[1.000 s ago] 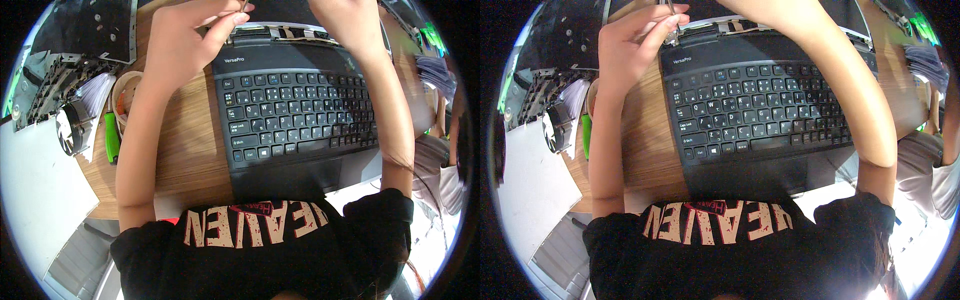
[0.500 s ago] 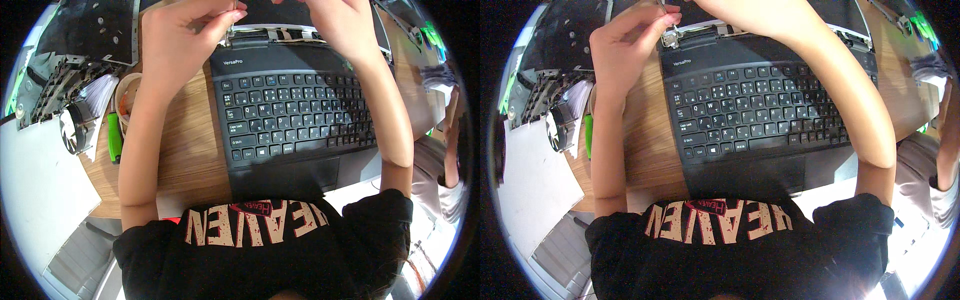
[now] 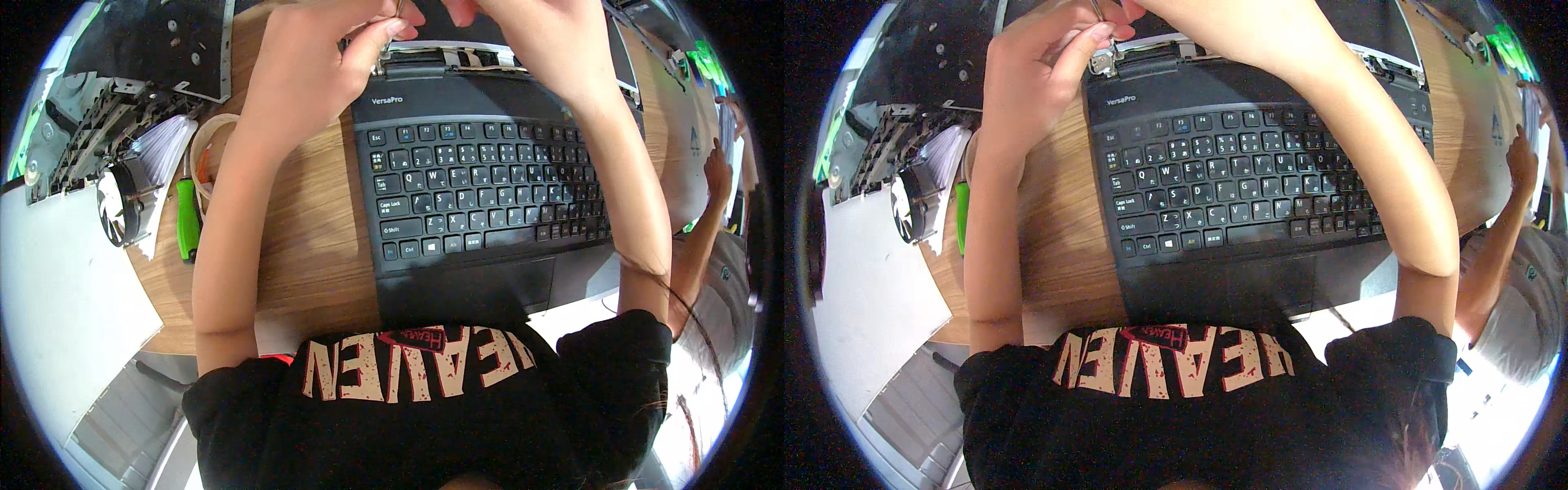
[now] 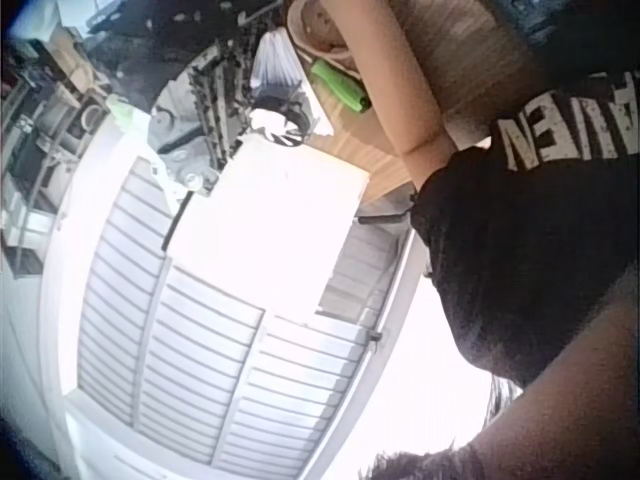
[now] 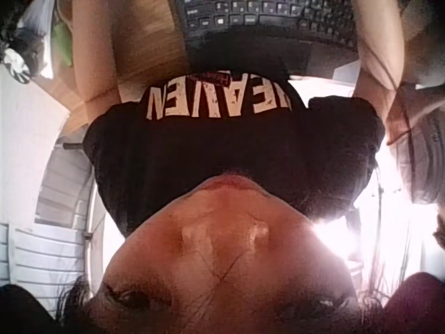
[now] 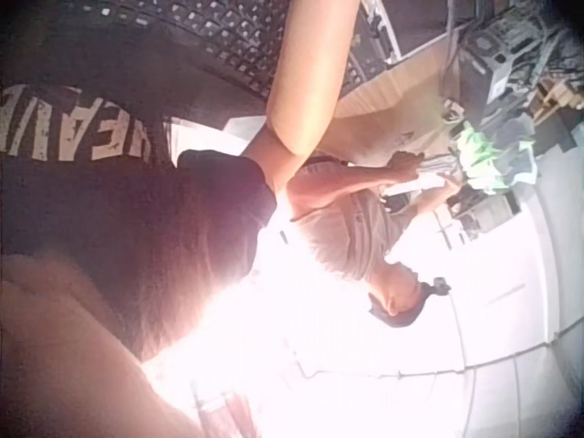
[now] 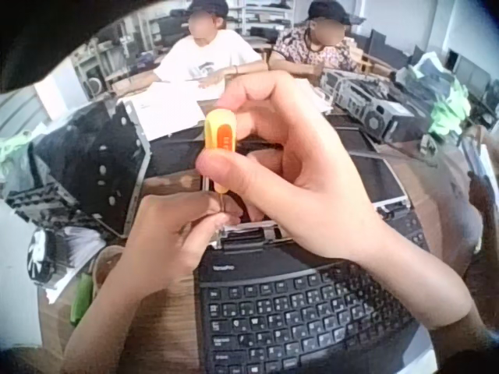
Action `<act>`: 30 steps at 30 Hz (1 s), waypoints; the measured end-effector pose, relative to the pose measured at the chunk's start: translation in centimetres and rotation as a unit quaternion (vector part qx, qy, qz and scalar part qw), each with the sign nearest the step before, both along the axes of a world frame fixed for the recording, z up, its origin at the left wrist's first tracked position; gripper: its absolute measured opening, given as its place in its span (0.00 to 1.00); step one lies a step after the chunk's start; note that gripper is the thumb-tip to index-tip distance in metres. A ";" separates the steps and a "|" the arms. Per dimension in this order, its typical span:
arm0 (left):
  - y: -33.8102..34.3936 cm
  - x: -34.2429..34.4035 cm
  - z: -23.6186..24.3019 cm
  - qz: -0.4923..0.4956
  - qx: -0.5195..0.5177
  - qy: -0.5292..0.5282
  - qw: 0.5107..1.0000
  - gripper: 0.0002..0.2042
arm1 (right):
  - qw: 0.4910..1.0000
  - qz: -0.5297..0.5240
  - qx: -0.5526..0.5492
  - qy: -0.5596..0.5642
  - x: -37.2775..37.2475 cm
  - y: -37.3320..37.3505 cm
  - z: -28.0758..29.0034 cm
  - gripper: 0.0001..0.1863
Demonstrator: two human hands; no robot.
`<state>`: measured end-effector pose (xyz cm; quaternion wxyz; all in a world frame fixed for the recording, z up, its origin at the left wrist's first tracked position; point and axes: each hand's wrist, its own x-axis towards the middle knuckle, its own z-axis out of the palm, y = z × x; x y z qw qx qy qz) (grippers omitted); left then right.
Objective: The person disassembles the top casing of a laptop by removing the screen bezel and unscrewing components along the hinge area using a screwdriver.
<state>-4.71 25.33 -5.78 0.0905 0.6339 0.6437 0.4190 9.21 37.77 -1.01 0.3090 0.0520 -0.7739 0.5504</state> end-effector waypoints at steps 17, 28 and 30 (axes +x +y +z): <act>-1.2 -1.4 1.8 -0.061 -0.020 -0.001 0.998 0.05 | 0.997 0.047 -0.057 -0.032 1.2 0.4 0.1 0.11; -1.3 -3.0 1.8 0.009 0.079 -0.295 0.952 0.08 | 0.993 -0.048 -0.087 -0.067 1.3 -2.0 0.9 0.14; -1.3 -2.1 2.8 0.017 0.027 -0.356 0.934 0.09 | 0.992 -0.065 -0.083 -0.076 1.4 -2.1 1.0 0.16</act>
